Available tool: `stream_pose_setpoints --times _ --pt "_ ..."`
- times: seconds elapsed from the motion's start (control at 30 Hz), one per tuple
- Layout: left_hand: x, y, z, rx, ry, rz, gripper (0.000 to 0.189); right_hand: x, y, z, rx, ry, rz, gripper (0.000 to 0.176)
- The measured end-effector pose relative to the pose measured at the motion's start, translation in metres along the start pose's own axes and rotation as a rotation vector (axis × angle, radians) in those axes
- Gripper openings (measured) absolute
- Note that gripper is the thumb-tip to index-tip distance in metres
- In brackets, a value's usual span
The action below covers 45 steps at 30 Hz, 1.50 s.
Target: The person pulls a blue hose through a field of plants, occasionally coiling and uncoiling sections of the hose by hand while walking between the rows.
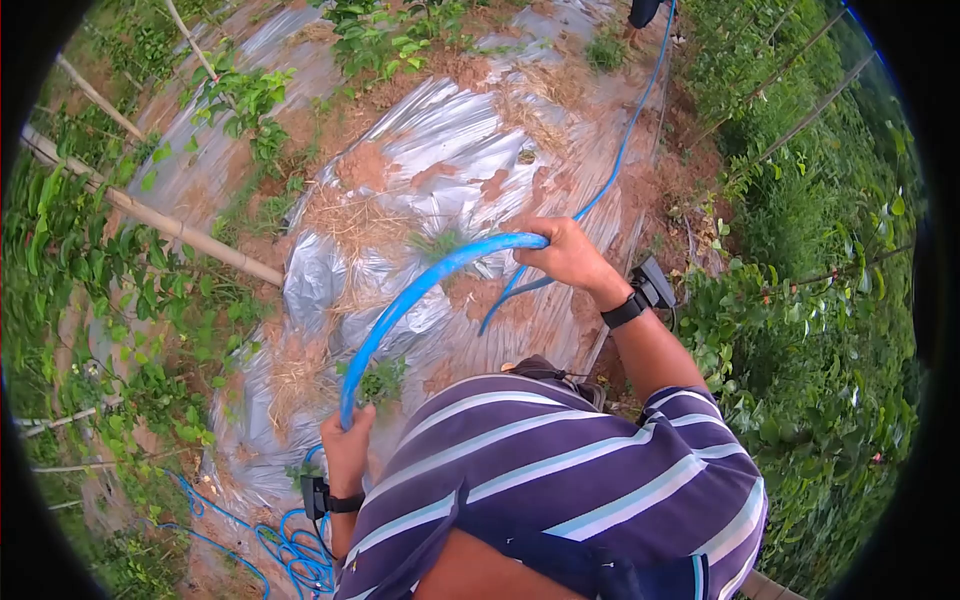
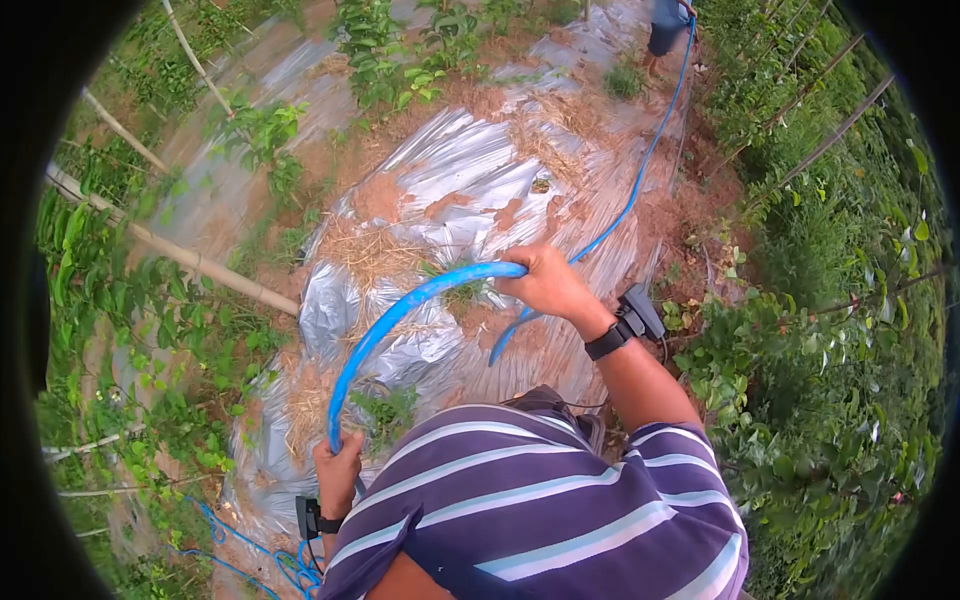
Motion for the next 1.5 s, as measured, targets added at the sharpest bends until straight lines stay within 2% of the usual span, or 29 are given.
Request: stream_pose_setpoints --times 0.1,0.23,0.3,0.37,0.4,0.43,0.5,0.57,0.63,0.7,0.73,0.83,0.97,1.0,1.07,1.2,1.33,1.4,1.43,1.5 --pt "0.005 0.017 -0.035 0.068 -0.057 -0.04 0.026 0.005 -0.01 -0.047 -0.044 0.12 -0.045 0.012" --pt "0.023 0.068 -0.127 -0.075 0.181 0.05 0.023 0.036 -0.038 -0.046 0.082 0.119 -0.118 0.01" --pt "0.023 0.098 -0.202 -0.103 0.365 0.105 0.022 0.057 -0.059 -0.028 0.317 0.189 -0.175 0.009" --pt "0.02 0.122 -0.277 -0.089 0.519 0.139 0.022 0.08 -0.089 -0.017 0.289 0.164 -0.216 0.011" --pt "0.016 0.131 -0.304 -0.075 0.589 0.159 0.023 0.088 -0.114 -0.002 0.36 0.128 -0.336 0.012" --pt "0.008 0.138 -0.323 -0.091 0.605 0.163 0.023 0.093 -0.141 0.011 0.434 0.086 -0.463 0.014" --pt "-0.008 0.157 -0.358 -0.057 0.711 0.181 0.021 0.098 -0.18 0.024 0.474 0.023 -0.531 0.014" --pt "-0.013 0.167 -0.364 -0.078 0.737 0.186 0.021 0.091 -0.214 0.032 0.494 -0.051 -0.661 0.014" --pt "-0.005 0.178 -0.345 0.023 0.712 0.264 0.023 0.081 -0.22 0.024 0.488 -0.061 -0.636 0.012" --pt "0.006 0.18 -0.312 0.059 0.672 0.282 0.024 0.068 -0.204 -0.005 0.411 0.02 -0.581 0.008" --pt "0.016 0.176 -0.287 0.095 0.589 0.279 0.024 0.058 -0.188 -0.019 0.381 0.057 -0.564 0.008" --pt "0.043 0.153 -0.203 0.142 0.433 0.267 0.024 0.026 -0.12 -0.077 0.274 0.143 -0.425 0.009" --pt "0.053 0.096 -0.086 0.127 0.164 0.19 0.02 -0.034 -0.018 -0.123 0.135 0.319 -0.211 0.016" --pt "0.048 0.083 -0.075 0.125 0.171 0.19 0.02 -0.042 0.006 -0.134 0.125 0.328 -0.167 0.017" --pt "0.039 0.058 -0.048 0.02 0.049 0.117 0.02 -0.05 0.033 -0.132 0.078 0.337 -0.109 0.017" --pt "0.037 0.024 -0.015 0.151 0.155 0.114 0.023 -0.047 0.087 -0.111 0.033 0.295 0.03 0.017" --pt "0.028 -0.003 -0.018 0.069 0.156 0.111 0.025 -0.023 0.137 -0.028 0.182 0.279 0.088 0.017" --pt "0.033 -0.027 -0.002 -0.103 0.007 0.081 0.025 -0.014 0.153 0.03 0.196 0.088 0.11 0.017" --pt "0.035 -0.037 0.002 -0.106 0.004 0.085 0.025 -0.015 0.162 0.043 0.192 0.09 0.109 0.017" --pt "0.04 -0.057 0.005 -0.186 0.017 0.06 0.025 -0.02 0.181 0.073 0.177 -0.058 0.151 0.016"
Point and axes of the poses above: each hand's wrist, its own x-axis towards the middle knuckle, its own y-axis out of the palm, z = x × y, the point moved 8 cm from there along x, towards the middle knuckle, and after that the axes turned 12 degrees about -z, right-handed, at the moved point
